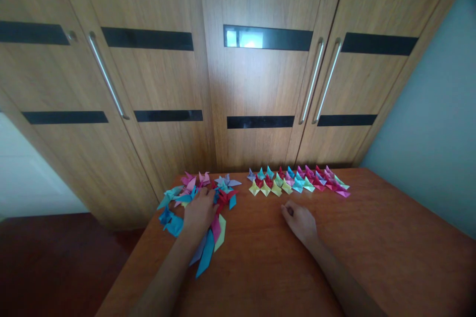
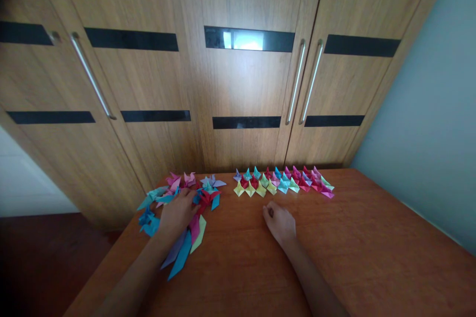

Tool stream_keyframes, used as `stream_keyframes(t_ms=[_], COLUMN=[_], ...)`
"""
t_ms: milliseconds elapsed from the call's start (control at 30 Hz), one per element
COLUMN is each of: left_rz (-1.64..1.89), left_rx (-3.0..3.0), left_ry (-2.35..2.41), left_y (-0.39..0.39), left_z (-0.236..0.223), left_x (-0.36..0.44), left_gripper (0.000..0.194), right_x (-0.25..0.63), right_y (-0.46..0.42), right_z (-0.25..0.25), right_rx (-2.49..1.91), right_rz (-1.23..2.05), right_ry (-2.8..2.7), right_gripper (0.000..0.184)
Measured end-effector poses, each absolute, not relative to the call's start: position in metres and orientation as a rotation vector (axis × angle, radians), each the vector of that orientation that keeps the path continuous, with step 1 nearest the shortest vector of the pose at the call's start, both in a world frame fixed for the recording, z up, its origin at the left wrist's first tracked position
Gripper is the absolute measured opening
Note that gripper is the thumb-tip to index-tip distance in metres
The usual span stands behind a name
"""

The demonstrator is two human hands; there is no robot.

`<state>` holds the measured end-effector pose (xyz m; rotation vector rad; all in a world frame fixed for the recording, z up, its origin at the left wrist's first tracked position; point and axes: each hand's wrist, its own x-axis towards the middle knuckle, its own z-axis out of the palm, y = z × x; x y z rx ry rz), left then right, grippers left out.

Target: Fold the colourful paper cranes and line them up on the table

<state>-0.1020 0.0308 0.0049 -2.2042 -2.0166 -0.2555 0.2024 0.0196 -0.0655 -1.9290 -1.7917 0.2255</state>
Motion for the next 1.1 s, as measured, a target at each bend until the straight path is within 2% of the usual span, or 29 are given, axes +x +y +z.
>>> stream_keyframes(t_ms=[400, 500, 600, 700, 767, 933, 1100], left_rz=[-0.294, -0.444, -0.785, -1.18, -1.325, -1.368, -1.313], left_rx=[-2.109, -2.06, -2.085, -2.283, -2.436, -2.762, -2.981], left_ry=[-2.072, -2.053, -1.945, -1.709, -1.587, -1.535, -1.457], left_y=[0.034, 0.032, 0.03, 0.022, 0.014, -0.006, -0.016], left_z=[0.013, 0.02, 0.023, 0.025, 0.024, 0.012, -0.004], left_x=[-0.106, -0.113, -0.116, -0.107, -0.094, -0.058, -0.041], left_gripper=[0.024, 0.022, 0.02, 0.016, 0.015, 0.014, 0.017], right_x=[0.204, 0.205, 0.207, 0.208, 0.206, 0.188, 0.174], right_y=[0.018, 0.019, 0.02, 0.016, 0.011, -0.004, -0.011], right_z=[-0.067, -0.069, -0.07, -0.068, -0.064, -0.054, -0.049], right_rx=[-1.886, -1.86, -1.834, -1.722, -1.556, -1.222, -1.148], right_rz=[0.229, 0.238, 0.267, 0.374, 0.51, 0.835, 0.908], right_ry=[-1.788, -1.773, -1.745, -1.69, -1.672, -1.641, -1.72], right_gripper=[0.028, 0.027, 0.029, 0.033, 0.033, 0.033, 0.031])
